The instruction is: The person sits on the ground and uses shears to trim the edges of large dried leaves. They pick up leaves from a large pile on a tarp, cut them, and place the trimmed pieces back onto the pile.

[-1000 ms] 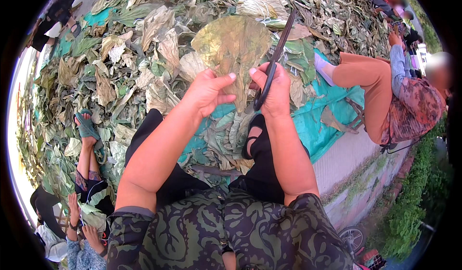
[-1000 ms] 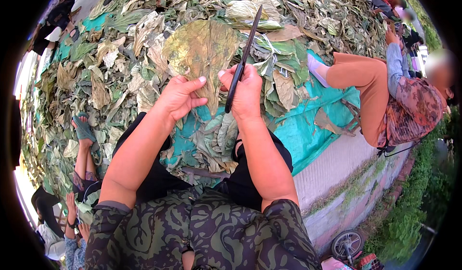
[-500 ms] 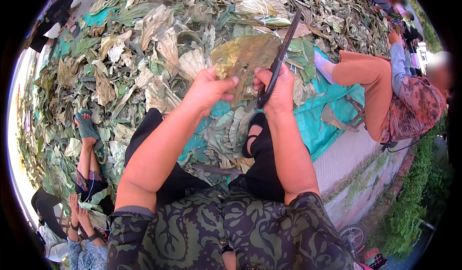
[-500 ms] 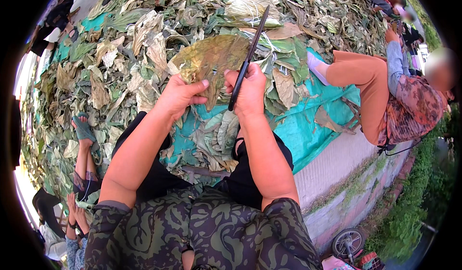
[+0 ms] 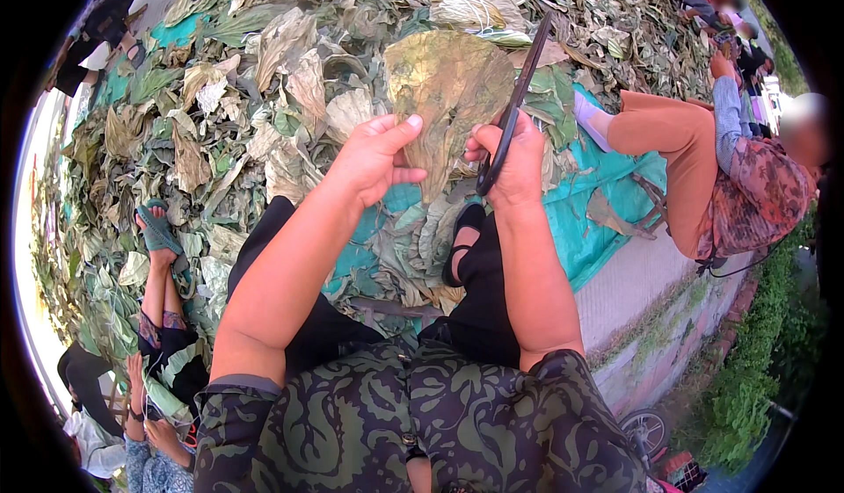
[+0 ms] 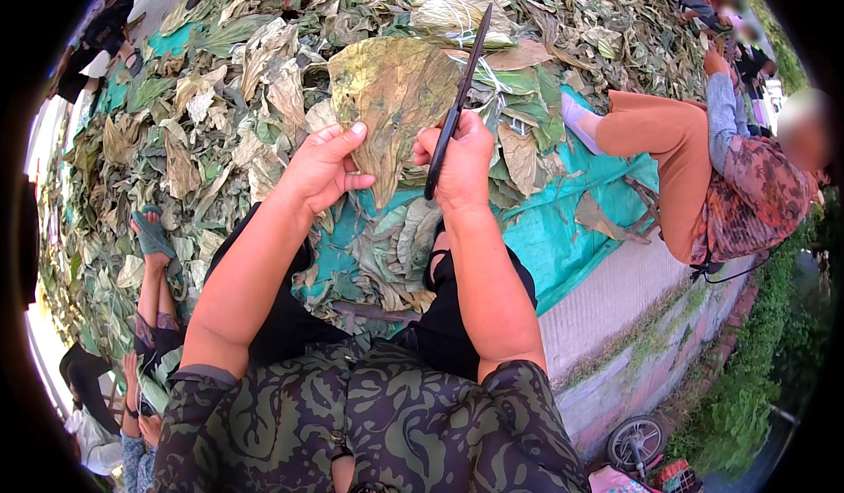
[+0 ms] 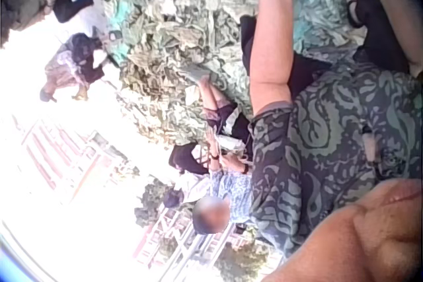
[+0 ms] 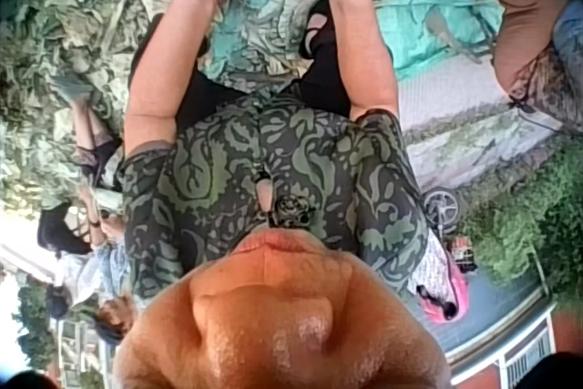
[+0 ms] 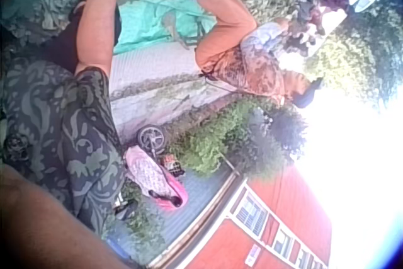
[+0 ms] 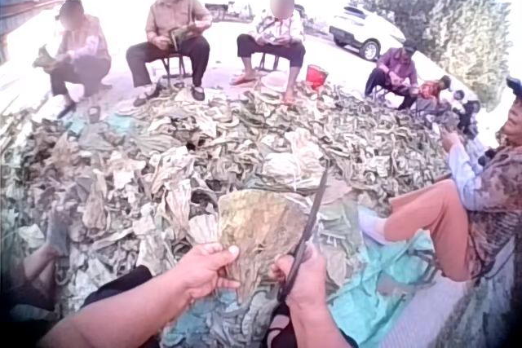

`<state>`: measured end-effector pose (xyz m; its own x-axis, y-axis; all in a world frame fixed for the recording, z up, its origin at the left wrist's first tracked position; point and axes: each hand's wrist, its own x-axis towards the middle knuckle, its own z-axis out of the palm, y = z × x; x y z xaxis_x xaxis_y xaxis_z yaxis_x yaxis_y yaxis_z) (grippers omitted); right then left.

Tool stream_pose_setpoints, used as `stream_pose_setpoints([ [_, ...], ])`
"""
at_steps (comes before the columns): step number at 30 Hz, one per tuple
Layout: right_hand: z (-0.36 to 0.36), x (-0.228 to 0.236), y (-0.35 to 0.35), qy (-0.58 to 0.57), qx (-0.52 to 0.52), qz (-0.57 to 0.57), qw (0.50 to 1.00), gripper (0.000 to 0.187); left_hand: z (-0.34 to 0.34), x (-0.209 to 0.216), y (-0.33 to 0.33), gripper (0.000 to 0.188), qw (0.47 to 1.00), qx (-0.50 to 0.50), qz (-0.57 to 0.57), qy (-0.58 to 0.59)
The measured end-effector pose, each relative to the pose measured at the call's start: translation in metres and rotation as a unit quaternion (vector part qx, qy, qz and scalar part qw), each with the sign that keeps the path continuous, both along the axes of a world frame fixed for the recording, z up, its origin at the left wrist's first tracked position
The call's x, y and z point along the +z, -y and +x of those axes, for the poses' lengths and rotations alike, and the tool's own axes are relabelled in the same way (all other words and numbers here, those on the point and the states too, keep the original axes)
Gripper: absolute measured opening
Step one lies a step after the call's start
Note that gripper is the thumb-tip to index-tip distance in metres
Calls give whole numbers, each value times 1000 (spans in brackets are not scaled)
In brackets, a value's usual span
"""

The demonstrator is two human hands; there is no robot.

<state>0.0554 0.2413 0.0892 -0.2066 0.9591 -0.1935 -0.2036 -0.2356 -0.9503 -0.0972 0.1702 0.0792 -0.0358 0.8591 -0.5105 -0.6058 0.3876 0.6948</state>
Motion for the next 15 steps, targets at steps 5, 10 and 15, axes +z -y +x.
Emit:
stream_pose_setpoints([
  [5,2,2,0,-9,11,-5,1000,19,-2,1,0,28,1000,5,5,-3],
  [10,5,4,0,-25,31,-29,999,18,-3,1,1,28,1000,7,5,-11],
  [15,7,1,-1,-47,34,-41,997,17,-3,1,1,28,1000,5,3,-16],
])
